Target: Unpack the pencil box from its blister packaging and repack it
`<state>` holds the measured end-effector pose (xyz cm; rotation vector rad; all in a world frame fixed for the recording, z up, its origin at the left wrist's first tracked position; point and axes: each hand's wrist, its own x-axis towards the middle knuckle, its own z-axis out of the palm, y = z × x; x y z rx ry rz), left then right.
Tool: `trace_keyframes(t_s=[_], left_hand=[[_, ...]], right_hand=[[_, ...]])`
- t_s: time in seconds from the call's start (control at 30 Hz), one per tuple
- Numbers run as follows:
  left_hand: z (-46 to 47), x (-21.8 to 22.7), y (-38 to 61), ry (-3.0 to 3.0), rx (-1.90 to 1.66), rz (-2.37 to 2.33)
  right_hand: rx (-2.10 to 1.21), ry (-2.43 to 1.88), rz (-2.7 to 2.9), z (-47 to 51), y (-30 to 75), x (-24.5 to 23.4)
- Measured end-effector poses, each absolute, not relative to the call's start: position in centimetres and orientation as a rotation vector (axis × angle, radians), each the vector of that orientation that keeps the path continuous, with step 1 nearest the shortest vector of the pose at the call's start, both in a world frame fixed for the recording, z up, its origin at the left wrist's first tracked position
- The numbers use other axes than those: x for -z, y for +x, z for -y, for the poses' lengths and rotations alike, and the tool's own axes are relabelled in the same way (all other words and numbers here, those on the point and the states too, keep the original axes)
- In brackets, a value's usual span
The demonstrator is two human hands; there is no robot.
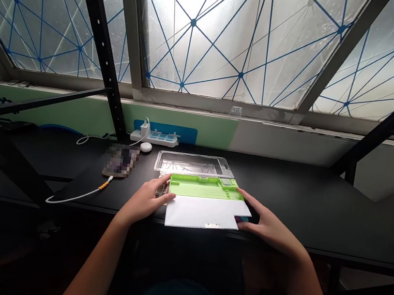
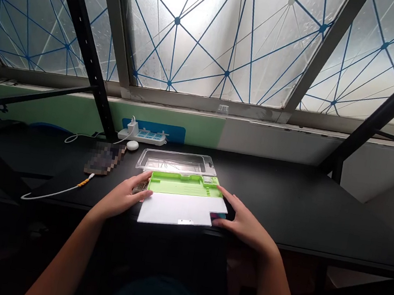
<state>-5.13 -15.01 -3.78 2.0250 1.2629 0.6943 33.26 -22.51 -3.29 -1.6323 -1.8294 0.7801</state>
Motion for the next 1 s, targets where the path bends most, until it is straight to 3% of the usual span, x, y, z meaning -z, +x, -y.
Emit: trace_keyframes(t_s=[0.23,0.5,0.7,0.8,0.9,1.0], left_hand=[[14.9,4.0,-5.0,1.972,-0.815,-1.181],[15.5,2.6,-4.4,2.042,-0.866,-1.027],[16.3,3.7,-3.6,2.218,-0.809,-1.265],[16.6,4.0,-2.8,2.362,-0.952,-1.308],[15.7,3.2,-2.2,2.502,-1.132,-1.272],[13.6,1.7,-2.1,2.667,-1.051,-1.325]], right_hand=[[-0.770,-1.549,1.676,22.3,32.8,3.8],[-0.450,-1.645,1.734,22.3,31.6,3.7],[-0.383,-1.579,1.757,22.2,31.9,4.7],[-0.298,-1.572,1.657,22.3,32.0,5.3],[-0.233,-1.539,1.590,21.4,32.0,4.8],[-0.226,-1.487,1.623,18.7,32.1,3.2]])
